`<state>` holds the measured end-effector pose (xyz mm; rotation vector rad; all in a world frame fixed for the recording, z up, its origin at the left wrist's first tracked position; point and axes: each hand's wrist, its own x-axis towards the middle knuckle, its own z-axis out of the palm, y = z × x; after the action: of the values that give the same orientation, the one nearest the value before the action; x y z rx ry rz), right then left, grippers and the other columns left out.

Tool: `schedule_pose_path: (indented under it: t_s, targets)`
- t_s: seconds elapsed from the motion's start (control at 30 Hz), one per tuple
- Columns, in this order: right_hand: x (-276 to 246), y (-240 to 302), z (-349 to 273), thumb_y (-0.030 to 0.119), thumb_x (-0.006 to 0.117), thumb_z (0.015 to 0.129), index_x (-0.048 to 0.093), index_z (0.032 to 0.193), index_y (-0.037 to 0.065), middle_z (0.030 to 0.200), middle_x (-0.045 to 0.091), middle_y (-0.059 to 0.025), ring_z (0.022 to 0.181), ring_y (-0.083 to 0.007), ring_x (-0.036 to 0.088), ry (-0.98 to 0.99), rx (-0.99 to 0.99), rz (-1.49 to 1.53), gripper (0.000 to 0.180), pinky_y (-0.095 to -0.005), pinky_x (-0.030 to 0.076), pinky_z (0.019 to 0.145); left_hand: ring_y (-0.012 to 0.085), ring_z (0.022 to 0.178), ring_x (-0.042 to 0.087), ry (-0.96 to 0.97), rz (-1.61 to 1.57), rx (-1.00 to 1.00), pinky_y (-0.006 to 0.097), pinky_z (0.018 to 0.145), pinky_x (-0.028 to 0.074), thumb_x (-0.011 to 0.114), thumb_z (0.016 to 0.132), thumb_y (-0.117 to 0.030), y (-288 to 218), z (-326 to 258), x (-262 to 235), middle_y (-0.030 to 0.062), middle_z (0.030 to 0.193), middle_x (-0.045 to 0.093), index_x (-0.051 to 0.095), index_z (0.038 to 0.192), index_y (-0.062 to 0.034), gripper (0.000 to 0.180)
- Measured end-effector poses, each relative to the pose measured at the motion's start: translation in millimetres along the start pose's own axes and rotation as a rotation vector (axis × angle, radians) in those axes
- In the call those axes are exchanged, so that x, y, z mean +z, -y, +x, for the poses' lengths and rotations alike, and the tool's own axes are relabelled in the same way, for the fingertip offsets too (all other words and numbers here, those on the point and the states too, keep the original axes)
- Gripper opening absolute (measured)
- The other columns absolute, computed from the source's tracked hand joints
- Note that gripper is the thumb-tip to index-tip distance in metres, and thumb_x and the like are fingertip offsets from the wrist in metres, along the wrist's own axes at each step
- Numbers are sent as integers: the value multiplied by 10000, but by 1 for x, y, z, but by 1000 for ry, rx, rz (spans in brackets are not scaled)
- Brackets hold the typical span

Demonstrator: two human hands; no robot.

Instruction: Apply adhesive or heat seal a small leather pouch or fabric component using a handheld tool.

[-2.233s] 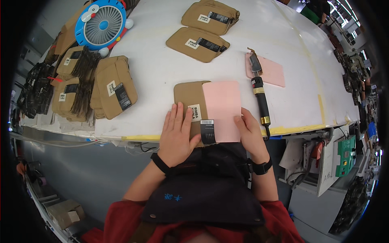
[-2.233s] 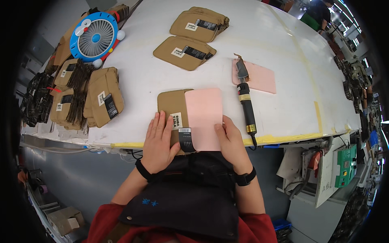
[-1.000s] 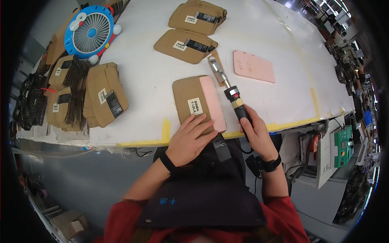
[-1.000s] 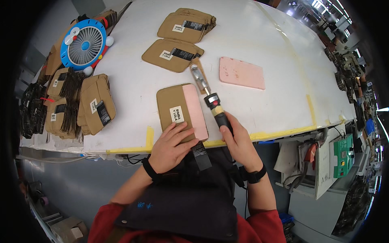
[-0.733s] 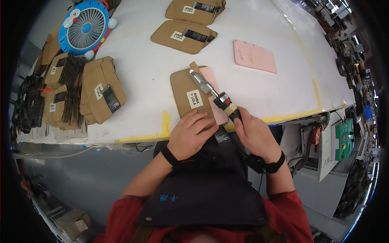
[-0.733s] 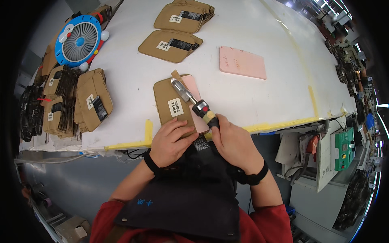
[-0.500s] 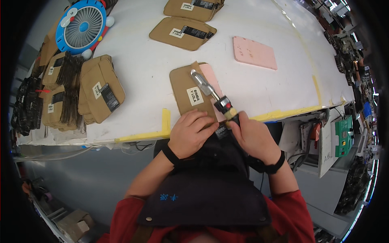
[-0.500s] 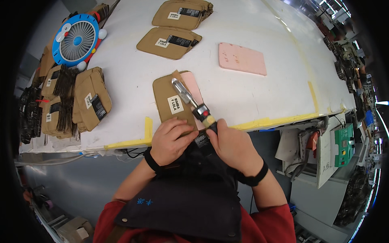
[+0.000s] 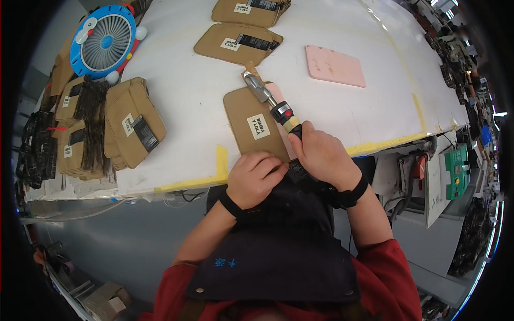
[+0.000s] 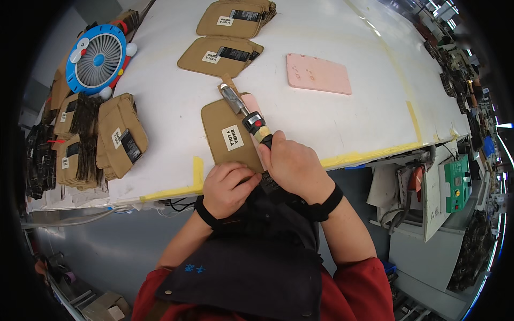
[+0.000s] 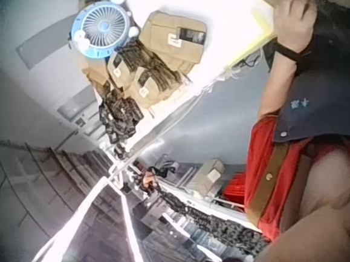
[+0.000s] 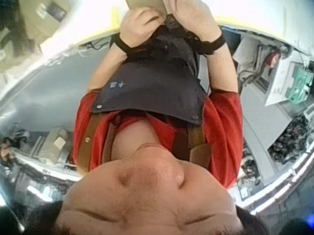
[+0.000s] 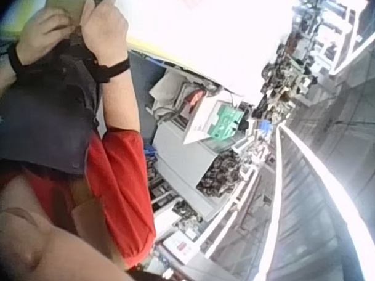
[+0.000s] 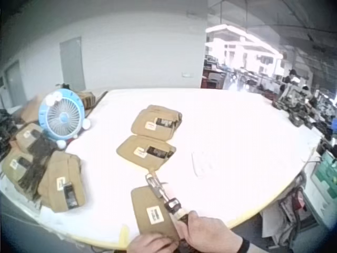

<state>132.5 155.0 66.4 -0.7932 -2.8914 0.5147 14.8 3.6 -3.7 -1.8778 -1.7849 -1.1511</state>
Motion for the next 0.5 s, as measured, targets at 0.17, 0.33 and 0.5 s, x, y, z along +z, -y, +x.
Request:
schedule_pose_path:
  t_s: [0.17,0.33,0.5]
  targets:
    - [-17,7,-77,319,575,989,492,952,-7,616,623,-190,565,-411,628,154,139,-49,338,-496,502,523,188,905,621,4,-13,6,329,703,502,762,716,-94,0,3,-2,-21,893,643,749,895,-135,184]
    - [-42,13,-102,316,588,981,495,943,-9,607,617,-188,552,-407,624,295,185,-57,340,-496,502,518,197,901,620,9,-18,14,331,708,502,761,702,-84,-1,1,-1,-16,900,641,751,913,-132,218]
    - [-21,-10,-24,310,565,995,504,910,-14,635,625,-195,601,-403,643,43,-6,-59,340,-492,508,542,221,875,603,52,-49,-111,348,721,497,777,667,-88,-8,10,-3,-10,893,623,748,939,-131,278]
